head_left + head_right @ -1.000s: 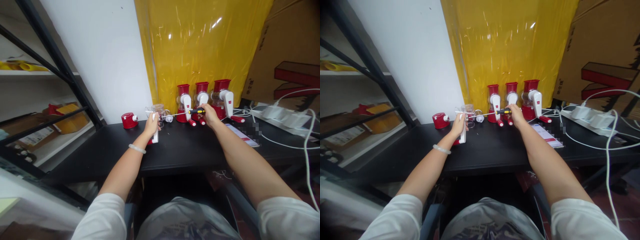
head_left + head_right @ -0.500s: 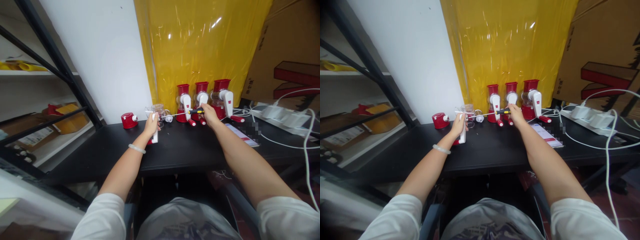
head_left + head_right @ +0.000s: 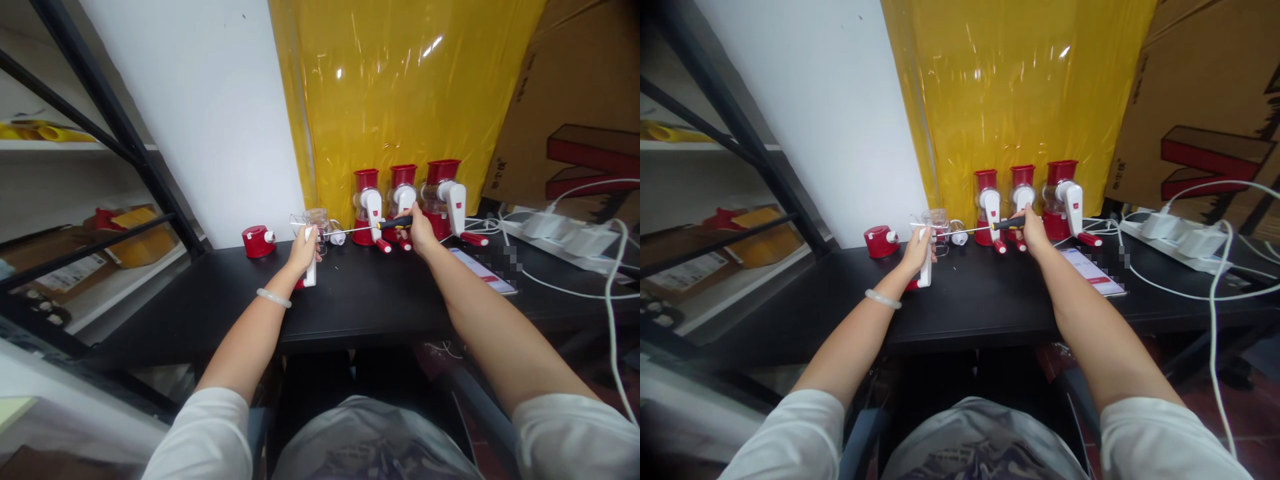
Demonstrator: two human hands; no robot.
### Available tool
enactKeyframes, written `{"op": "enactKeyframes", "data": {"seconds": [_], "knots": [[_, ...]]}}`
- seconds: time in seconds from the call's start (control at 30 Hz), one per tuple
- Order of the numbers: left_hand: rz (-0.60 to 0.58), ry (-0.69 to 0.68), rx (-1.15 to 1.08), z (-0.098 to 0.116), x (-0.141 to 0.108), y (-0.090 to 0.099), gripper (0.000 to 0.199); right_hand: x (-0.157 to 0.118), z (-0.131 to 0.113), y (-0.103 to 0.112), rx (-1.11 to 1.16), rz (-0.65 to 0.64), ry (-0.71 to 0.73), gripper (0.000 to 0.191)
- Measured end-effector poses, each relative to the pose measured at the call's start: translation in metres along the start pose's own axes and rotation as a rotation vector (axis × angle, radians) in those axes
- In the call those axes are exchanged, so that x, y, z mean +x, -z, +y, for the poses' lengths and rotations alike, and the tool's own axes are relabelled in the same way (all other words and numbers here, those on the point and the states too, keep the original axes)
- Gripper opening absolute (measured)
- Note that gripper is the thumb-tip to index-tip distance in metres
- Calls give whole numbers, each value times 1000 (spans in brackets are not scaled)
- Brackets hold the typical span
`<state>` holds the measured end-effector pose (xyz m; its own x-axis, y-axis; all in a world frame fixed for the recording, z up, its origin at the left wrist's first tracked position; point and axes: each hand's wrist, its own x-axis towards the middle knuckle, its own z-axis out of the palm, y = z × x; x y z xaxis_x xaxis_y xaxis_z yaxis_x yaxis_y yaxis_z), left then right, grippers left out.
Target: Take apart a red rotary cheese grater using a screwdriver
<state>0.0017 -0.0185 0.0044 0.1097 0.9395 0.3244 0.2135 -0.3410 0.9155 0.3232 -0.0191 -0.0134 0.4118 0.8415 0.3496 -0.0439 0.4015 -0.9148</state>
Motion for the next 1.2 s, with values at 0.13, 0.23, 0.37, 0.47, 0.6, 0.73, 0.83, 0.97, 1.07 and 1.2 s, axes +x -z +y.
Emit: {"op": "enactKeyframes", "data": {"seconds": [0.13,0.23,0.37,0.47,0.6,0.73,0.83,0.97,1.07,1.2], "knots": [[-16,-8,-35,-3,2,1,33,-1,2,2,-101,6,50,47],[-20,-21,-47,-3,2,1,36,-1,1,0,-74,19,48,33],[-15,-27,-14,-3,0,0,43,1,-2,-3,-7,38,14,23],[-13,-34,21,-4,0,1,41,1,-4,-3,29,10,-6,23],[-11,-37,38,-5,0,1,38,1,-5,-2,57,-1,-2,31],[1,-29,34,-4,1,1,39,-1,-2,1,-71,25,14,56],[9,-32,38,-6,2,2,39,-3,0,3,-163,15,42,60],[12,-33,58,-9,4,3,38,-5,-1,2,-125,-25,26,47],[12,-37,46,-10,4,3,39,-4,-3,0,-72,5,17,30],[8,-34,50,-10,4,2,40,-2,-5,-2,-20,30,16,16]]}}
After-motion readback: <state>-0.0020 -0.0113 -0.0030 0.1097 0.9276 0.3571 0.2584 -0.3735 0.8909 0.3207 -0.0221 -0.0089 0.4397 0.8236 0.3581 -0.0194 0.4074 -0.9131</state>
